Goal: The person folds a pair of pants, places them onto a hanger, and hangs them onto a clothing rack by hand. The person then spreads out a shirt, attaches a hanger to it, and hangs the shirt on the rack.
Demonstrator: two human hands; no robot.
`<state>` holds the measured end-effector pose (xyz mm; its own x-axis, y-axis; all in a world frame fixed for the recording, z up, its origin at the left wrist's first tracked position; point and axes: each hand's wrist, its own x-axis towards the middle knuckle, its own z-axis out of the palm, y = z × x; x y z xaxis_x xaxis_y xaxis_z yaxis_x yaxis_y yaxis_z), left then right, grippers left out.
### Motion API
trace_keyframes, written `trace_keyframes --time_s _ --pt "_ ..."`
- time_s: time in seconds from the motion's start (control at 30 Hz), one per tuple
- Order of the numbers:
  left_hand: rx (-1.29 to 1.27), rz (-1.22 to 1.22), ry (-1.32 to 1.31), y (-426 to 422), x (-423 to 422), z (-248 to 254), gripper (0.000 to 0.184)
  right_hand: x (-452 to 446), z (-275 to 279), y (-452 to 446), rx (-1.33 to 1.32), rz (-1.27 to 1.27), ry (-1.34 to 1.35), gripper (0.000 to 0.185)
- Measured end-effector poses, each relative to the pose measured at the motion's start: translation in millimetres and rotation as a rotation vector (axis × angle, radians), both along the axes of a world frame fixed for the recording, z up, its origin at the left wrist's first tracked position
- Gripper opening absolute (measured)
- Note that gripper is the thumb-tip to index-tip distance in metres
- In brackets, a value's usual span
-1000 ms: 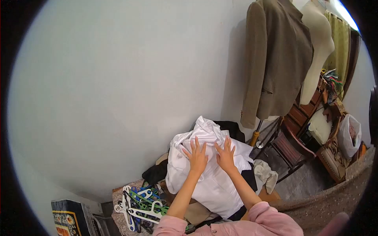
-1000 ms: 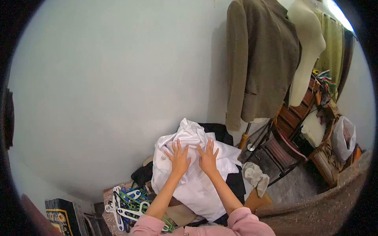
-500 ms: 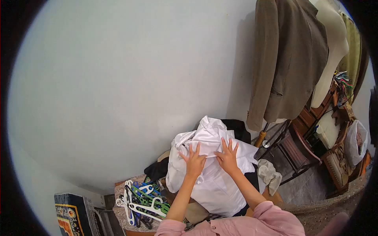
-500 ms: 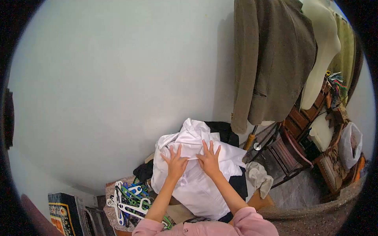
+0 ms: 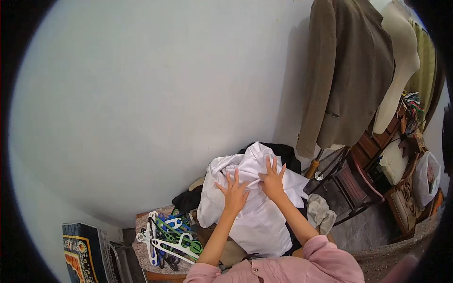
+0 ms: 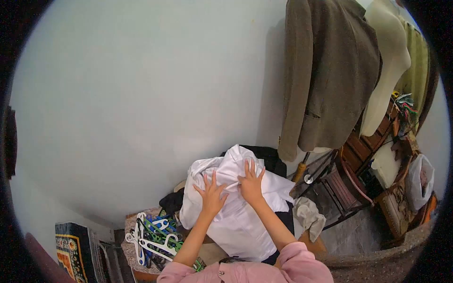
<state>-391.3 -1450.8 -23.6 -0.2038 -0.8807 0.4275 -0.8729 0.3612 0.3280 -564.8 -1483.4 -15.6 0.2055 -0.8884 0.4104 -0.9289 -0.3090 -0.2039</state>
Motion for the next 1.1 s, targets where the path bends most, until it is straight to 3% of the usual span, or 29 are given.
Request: trace_keyframes --time_s 0.03,0.07,0.13,0.2,0.27,0.3,0.37,0.43,0.57,0.7,0.77,0.87,1.0,1.1 --pt "0.025 0.034 -0.029 -5 -2 1 0.049 -2 -5 0 -0.073 0.028 -0.025 0.036" --pt "0.02 0.035 -0.026 -9 -3 3 0.049 -4 -10 2 -0.144 0.058 -0.05 0.027" --pt "0.02 0.093 -0.073 -15 -3 6 0.068 -7 -8 11 -0.173 0.085 -0.093 0.024" --pt "0.026 0.09 -0.066 -18 1 10 0.062 -11 -4 27 -0.199 0.113 -0.136 0.021" --pt "-0.003 -0.001 -0.048 -14 5 18 0.037 -15 8 47 -0.154 0.13 -0.162 0.021" --pt "-0.004 0.0 -0.047 -11 5 18 0.037 -18 13 56 -0.104 0.125 -0.158 0.02" --pt "-0.047 -0.082 -0.076 -1 5 16 0.012 -23 25 68 -0.073 0.15 -0.162 0.021" --pt "-0.088 -0.109 -0.028 15 5 23 0.008 -26 31 72 -0.015 0.17 -0.151 0.027" --pt "-0.249 -0.114 0.007 43 2 35 0.007 -23 49 69 0.052 0.173 -0.186 0.037" --pt "-0.247 -0.042 -0.043 59 10 46 0.008 -18 46 70 0.158 0.185 -0.151 0.036" --pt "-0.045 0.005 0.036 67 17 60 0.012 -16 48 78 0.14 0.18 -0.179 0.034" --pt "0.013 -0.012 0.045 79 21 64 0.017 -10 45 96 0.093 0.196 -0.244 0.031" --pt "0.0 0.006 -0.005 94 26 60 0.019 0 52 127 0.112 0.209 -0.313 0.031" --pt "-0.164 0.168 0.094 103 25 55 0.011 10 60 151 0.132 0.268 -0.271 0.017"
